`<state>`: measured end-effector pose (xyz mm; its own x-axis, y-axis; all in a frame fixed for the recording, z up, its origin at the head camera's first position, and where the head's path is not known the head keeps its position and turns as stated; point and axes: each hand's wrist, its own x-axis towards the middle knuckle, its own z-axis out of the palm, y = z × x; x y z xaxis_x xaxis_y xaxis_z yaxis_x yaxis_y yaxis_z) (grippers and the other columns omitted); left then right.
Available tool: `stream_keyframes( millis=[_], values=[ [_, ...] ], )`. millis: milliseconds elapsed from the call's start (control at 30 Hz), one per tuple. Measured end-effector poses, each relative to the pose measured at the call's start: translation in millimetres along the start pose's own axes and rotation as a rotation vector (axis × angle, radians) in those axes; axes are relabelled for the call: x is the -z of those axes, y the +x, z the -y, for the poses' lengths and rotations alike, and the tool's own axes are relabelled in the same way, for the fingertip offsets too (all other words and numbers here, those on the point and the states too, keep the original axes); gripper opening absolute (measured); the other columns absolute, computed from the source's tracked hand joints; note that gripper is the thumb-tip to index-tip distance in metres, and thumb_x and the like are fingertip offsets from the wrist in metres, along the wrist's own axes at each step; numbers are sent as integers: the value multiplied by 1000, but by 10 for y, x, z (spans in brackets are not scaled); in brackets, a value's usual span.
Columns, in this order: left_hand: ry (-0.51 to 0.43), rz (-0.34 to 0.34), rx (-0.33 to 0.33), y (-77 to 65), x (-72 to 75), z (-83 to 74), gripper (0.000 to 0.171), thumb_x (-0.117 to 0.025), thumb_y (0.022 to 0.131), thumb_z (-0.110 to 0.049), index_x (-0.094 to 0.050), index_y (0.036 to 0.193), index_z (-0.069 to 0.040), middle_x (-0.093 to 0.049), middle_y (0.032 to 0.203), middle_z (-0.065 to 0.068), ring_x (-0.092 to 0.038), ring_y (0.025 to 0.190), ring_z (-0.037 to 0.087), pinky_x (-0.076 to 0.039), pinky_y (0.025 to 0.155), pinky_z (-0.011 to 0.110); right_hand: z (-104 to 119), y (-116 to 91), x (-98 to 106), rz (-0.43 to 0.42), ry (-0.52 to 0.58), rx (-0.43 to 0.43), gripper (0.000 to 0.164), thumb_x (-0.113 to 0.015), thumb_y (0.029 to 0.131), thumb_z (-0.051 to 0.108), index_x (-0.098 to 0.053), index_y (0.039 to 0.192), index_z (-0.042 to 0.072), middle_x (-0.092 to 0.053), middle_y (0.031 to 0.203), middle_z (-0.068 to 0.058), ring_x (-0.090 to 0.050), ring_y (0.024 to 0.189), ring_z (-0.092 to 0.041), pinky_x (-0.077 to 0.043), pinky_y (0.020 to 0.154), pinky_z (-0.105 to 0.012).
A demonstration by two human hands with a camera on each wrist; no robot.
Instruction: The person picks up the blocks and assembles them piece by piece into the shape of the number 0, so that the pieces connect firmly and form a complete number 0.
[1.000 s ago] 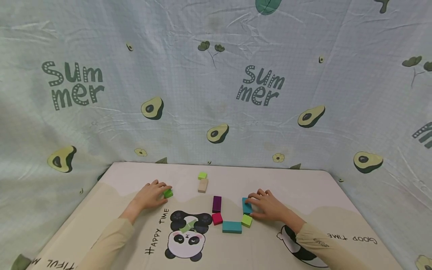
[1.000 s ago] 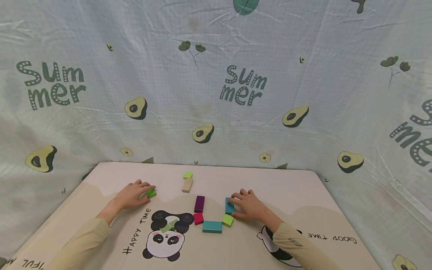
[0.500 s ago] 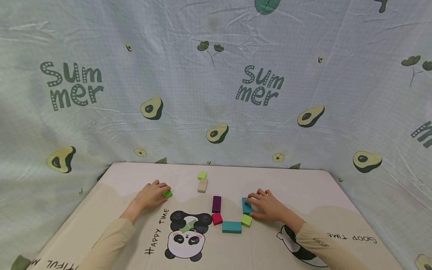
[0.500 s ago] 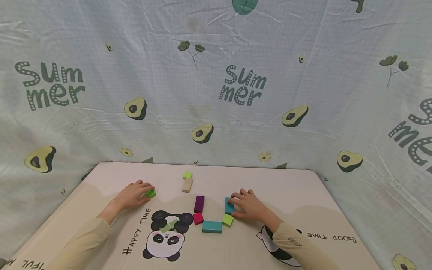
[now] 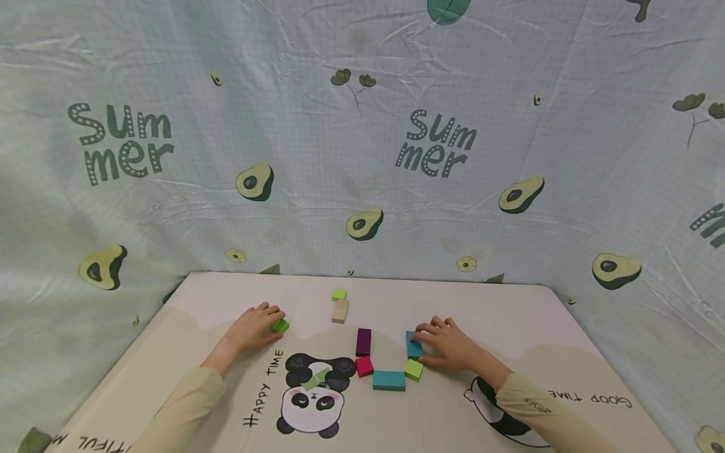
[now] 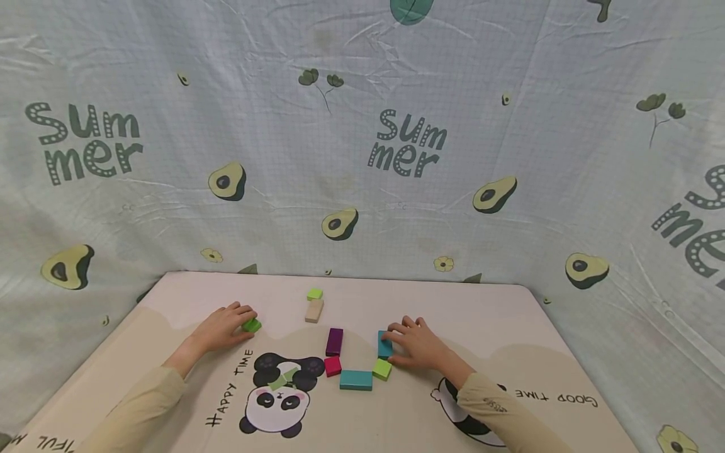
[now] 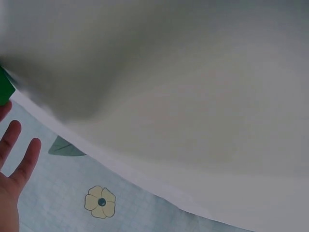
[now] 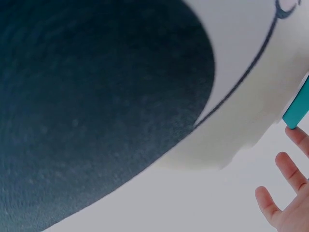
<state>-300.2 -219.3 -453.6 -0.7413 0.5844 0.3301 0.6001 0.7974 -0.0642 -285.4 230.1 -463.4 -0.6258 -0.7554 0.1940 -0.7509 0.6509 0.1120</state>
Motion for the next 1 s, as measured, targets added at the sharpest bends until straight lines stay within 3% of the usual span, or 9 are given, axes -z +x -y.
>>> stream_keyframes(
  millis=[300,567,1000],
  values=[
    [3,-99,-47,27,-58,-29,34,-71,72,-27,-62,98,-8,-59,93,4,-50,83,18,-42,65,34,1,-13,-22,10,3,-2,43,-57,81,45,-51,119,27,-53,118,3,-40,94,-14,-32,73,-35],
    [-20,-167,-114,143,-69,-106,31,-71,72,-27,-63,96,-8,-58,88,2,-49,80,16,-41,63,33,-5,-16,1,37,-11,-16,43,-56,82,46,-50,120,27,-52,119,3,-41,96,-14,-33,74,-36],
    [-69,-154,-129,476,-53,-482,30,-68,75,-33,-62,95,-13,-58,89,-1,-49,81,13,-43,66,30,-16,-11,-20,-16,-10,23,42,-55,82,48,-52,117,25,-53,116,1,-40,93,-14,-32,71,-35]
  ],
)
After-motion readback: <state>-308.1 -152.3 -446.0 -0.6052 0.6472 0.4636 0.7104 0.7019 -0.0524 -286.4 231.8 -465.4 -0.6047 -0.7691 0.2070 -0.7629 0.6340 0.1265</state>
